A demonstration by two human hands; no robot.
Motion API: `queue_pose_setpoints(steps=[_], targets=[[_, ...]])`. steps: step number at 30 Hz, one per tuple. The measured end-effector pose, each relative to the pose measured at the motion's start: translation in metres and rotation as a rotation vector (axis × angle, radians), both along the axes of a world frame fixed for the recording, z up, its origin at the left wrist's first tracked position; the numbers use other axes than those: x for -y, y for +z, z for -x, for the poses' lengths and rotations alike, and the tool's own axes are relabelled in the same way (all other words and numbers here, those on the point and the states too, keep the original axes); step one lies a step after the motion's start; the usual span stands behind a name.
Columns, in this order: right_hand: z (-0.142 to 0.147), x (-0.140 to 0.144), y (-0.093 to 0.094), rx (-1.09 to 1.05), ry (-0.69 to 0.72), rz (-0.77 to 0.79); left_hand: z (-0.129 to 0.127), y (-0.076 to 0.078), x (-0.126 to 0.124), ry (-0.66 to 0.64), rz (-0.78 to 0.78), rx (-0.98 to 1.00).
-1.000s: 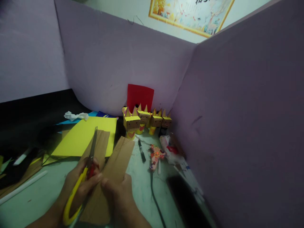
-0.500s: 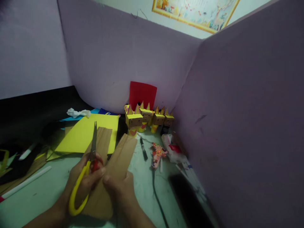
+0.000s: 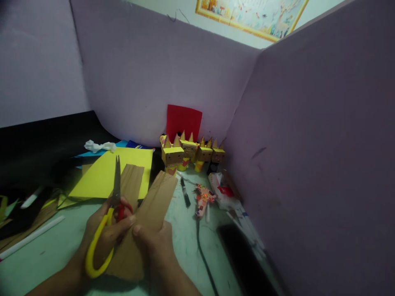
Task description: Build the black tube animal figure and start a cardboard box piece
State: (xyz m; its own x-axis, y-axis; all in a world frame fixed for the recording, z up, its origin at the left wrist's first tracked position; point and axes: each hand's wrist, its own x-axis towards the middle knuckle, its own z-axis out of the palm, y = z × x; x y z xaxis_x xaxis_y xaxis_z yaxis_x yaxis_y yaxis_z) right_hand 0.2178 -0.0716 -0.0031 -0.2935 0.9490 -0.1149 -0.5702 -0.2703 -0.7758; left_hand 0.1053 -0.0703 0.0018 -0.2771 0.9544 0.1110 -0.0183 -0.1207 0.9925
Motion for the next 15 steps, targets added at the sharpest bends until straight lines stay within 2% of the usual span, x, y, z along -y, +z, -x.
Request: queue_pose_setpoints(steps=[2, 5, 8, 12, 15], targets=[[0.0, -0.001, -0.002, -0.001, -0.002, 0.01, -0.001, 0.001, -0.001, -0.015, 0.013, 0.012], [-0.007, -0.007, -0.004, 0.008, -0.029, 0.036, 0.0, 0.008, -0.003, -0.126, 0.071, 0.029], [-0.022, -0.018, -0.003, 0.007, -0.179, 0.084, 0.005, 0.016, -0.005, -0.154, 0.103, -0.04], [-0.042, -0.03, 0.004, -0.035, -0.417, 0.047, 0.014, 0.018, -0.002, -0.072, -0.036, -0.37], [-0.05, -0.033, 0.006, -0.029, -0.521, -0.009, 0.018, 0.013, 0.003, -0.131, -0.095, -0.618]])
